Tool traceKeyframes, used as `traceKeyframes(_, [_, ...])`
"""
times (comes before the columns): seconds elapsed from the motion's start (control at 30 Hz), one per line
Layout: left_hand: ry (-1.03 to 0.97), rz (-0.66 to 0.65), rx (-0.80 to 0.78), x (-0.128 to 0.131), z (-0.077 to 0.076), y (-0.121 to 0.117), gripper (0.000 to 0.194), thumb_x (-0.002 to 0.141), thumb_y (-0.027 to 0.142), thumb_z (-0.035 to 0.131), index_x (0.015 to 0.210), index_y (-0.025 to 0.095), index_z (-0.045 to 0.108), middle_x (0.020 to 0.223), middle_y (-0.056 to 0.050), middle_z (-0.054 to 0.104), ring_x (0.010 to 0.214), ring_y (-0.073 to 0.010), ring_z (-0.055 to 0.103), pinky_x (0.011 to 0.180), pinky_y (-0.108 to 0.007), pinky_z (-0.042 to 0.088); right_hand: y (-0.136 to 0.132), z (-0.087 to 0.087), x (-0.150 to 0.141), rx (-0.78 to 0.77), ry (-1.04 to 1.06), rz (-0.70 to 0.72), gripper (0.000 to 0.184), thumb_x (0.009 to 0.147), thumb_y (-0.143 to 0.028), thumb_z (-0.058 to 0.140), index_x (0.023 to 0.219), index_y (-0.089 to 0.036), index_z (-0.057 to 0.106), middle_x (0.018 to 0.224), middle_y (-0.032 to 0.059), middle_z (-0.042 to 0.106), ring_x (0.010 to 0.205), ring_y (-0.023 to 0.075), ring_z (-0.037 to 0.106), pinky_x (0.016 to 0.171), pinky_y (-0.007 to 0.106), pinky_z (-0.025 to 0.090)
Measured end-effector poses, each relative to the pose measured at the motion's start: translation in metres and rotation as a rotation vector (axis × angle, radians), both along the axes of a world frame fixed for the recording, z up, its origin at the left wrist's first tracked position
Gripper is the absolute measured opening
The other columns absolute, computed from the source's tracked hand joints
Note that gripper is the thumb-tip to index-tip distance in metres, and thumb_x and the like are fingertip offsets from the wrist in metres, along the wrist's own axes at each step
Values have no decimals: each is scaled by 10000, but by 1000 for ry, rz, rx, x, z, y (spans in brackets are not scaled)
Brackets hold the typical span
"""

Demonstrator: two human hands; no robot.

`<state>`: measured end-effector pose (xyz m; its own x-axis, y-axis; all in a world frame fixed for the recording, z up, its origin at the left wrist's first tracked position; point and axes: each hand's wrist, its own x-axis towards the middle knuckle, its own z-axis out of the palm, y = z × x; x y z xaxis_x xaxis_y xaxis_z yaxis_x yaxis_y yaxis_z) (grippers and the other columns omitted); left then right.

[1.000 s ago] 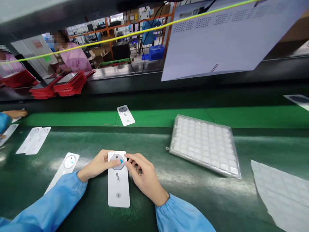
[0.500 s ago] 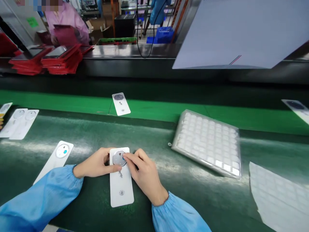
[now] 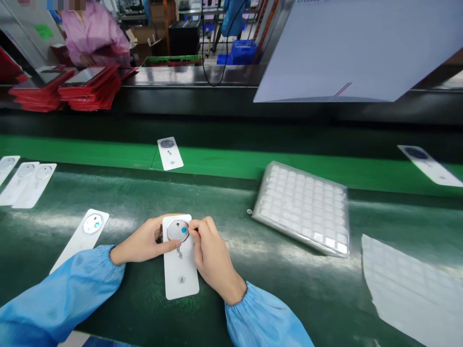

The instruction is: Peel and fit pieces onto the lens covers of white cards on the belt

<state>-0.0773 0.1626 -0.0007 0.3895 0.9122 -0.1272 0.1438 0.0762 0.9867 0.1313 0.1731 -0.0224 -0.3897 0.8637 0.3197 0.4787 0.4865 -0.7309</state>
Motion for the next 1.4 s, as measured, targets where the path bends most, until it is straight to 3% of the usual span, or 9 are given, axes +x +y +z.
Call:
traceKeyframes(0.27, [-4, 4, 7, 1, 0, -2, 600, 882, 283, 766, 1427, 153, 551, 1255, -114, 709, 1085, -239, 697, 927, -348, 589, 4, -1, 0, 149, 31, -33, 143, 1048, -257, 557, 1104, -211, 679, 942, 48, 613, 794, 166, 654, 670, 264, 523])
traceKeyframes(0.5, [69, -44, 78, 1, -1, -3, 539, 897, 314, 743, 1391, 162, 589, 1199, -114, 730, 1028, -248, 702, 893, -365, 593, 1, 0, -1, 209, -152, -25, 211, 1072, -220, 465, 1016, -216, 669, 949, 41, 647, 729, 147, 655, 593, 255, 487])
traceKeyframes(0.67, [80, -51, 96, 1, 0, -2, 534, 891, 273, 733, 1395, 168, 590, 1201, -105, 731, 1036, -246, 702, 906, -355, 581, 0, -3, -6, 266, -349, -20, 252, 1053, -123, 379, 957, -207, 596, 923, 36, 632, 631, 136, 601, 488, 259, 384])
traceKeyframes(0.8, [72, -47, 85, 2, 0, -3, 550, 892, 264, 729, 1412, 162, 581, 1188, -107, 734, 1022, -242, 701, 895, -354, 582, -1, -8, -8, 278, -368, -21, 228, 1019, -78, 359, 928, -206, 524, 878, 34, 581, 600, 145, 559, 476, 269, 333])
traceKeyframes(1.0, [11, -11, 27, 3, -3, -6, 549, 919, 297, 722, 1430, 177, 559, 1243, -118, 720, 1087, -251, 695, 919, -366, 588, 0, -6, -2, 138, -210, 25, 182, 965, -70, 370, 966, -230, 457, 920, 24, 534, 632, 152, 542, 526, 260, 379])
traceKeyframes(1.2, [-9, 23, -18, 1, -4, -4, 596, 904, 312, 746, 1441, 168, 531, 1300, -140, 700, 1151, -278, 696, 982, -419, 594, -10, 17, 9, 44, 66, -38, 200, 1048, -139, 363, 891, -237, 440, 857, 14, 487, 741, 166, 523, 646, 274, 434])
traceKeyframes(1.3, [-8, 19, -52, 0, -1, -5, 623, 913, 350, 735, 1456, 158, 498, 1280, -135, 712, 1161, -284, 703, 994, -434, 606, -36, 25, 42, 11, 199, -151, 229, 1076, -180, 366, 875, -233, 462, 820, 9, 482, 722, 162, 506, 660, 291, 437])
traceKeyframes(1.4, [57, 52, -83, -1, 1, -4, 629, 912, 439, 737, 1427, 158, 508, 1297, -140, 718, 1164, -294, 714, 998, -443, 621, -79, 20, 103, -34, 410, -379, 213, 1084, -252, 410, 887, -236, 491, 820, 5, 484, 670, 153, 525, 604, 293, 448])
